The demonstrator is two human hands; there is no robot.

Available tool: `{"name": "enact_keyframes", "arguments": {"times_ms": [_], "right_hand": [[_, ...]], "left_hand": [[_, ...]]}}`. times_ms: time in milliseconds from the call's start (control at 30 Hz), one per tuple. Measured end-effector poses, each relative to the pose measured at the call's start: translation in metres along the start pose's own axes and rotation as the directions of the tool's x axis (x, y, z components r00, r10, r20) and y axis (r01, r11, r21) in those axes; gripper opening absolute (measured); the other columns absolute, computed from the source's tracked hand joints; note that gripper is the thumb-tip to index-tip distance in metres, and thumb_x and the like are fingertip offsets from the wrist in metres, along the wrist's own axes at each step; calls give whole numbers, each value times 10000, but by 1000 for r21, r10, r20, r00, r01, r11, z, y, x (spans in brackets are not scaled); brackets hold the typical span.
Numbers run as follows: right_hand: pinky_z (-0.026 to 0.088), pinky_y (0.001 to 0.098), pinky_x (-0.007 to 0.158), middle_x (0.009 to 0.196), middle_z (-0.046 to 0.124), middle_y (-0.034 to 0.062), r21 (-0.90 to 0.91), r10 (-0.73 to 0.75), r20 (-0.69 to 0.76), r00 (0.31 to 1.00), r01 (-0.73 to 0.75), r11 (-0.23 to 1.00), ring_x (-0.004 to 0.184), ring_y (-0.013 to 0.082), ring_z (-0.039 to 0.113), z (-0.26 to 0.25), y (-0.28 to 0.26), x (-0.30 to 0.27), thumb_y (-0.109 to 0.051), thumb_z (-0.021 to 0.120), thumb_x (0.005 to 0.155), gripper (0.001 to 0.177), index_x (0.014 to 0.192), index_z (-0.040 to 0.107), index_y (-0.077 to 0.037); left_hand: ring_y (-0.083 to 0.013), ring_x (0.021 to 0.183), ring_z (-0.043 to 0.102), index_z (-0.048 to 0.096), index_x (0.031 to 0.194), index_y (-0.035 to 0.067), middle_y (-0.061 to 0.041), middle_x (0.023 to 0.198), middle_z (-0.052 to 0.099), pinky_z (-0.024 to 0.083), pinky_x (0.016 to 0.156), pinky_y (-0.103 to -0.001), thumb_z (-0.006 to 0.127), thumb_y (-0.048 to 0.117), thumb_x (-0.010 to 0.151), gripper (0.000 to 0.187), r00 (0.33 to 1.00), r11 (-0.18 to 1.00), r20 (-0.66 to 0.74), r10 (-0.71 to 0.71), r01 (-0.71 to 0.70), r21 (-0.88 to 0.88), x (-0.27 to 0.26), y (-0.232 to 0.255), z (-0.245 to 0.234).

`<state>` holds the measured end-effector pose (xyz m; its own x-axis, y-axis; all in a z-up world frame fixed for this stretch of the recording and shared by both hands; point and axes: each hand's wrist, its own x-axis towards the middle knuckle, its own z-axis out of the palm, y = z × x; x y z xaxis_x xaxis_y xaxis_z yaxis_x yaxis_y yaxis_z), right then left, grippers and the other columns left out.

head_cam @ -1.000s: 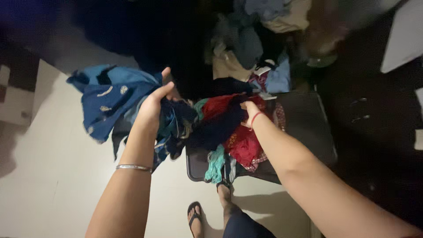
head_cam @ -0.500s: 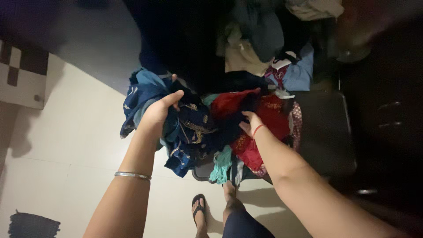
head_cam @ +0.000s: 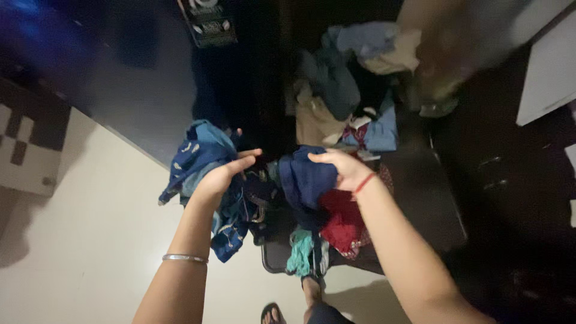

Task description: The person wipes the inside of a wardrobe shelf with a cloth, then picks up several colorful garments from a pile and hangs them on hooks inside the wardrobe. The person continues to organize the clothes by placing them on the shelf.

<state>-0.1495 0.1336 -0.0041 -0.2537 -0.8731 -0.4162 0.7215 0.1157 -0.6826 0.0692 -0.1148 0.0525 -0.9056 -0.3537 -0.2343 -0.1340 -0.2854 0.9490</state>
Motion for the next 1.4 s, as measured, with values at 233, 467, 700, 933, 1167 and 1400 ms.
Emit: {"name": "enact_keyframes", "arguments": {"times_ms": [233,467,700,933,1167,1400], "right_hand": [[543,401,1013,1165,727,156,-531,-338,336,879,473,703,1061,246,703,189,-122,-130,-82,685,1053,287,1241,651,133],[573,393,943,1055,726,142,-236,-550,184,815,580,780,968,240,726,289,-129,-167,-45,585,879,281,1137,625,59],[579,316,873,1073,723,119,-534,-719,227,656,702,472,950,202,721,337,-88,-243,79,558,688,579,1264,624,55],[562,298,956,1137,766,89,-856,211,498,841,438,275,1058,121,682,355,-31,-328,44,745,849,310,1154,696,64],[529,354,807,970,646,178,-955,76,186,980,162,249,861,174,609,284,14,-441,-6,768,887,257,1055,607,104],[620,488,702,1050,759,151,-582,-461,-232,856,258,772,919,307,756,279,43,-540,-860,272,752,962,1241,611,-104]], "left_hand": [[-208,1495,379,411,1546,183,-63,1626,445,260,1191,-368,789,237,817,823,973,975,168,161,-183,123,-56,44,-5],[-252,1011,658,693,1174,-215,-271,1193,723,493,975,-369,784,461,928,725,984,978,179,-14,-23,206,-75,46,8],[-163,788,614,602,1396,115,-191,1242,748,510,719,-269,489,954,686,1104,605,985,777,173,-107,-136,-118,81,25],[-285,1296,623,497,1473,-57,-204,1479,572,507,1114,-425,521,918,610,1302,623,824,711,327,180,-537,-179,118,109],[-194,834,677,713,1324,-43,-103,988,739,559,850,-351,756,239,1019,417,582,776,693,425,159,-610,-224,148,180],[-140,766,696,780,908,-6,-74,891,771,496,668,-250,757,175,814,206,550,989,832,69,-148,15,-312,134,296]]}}
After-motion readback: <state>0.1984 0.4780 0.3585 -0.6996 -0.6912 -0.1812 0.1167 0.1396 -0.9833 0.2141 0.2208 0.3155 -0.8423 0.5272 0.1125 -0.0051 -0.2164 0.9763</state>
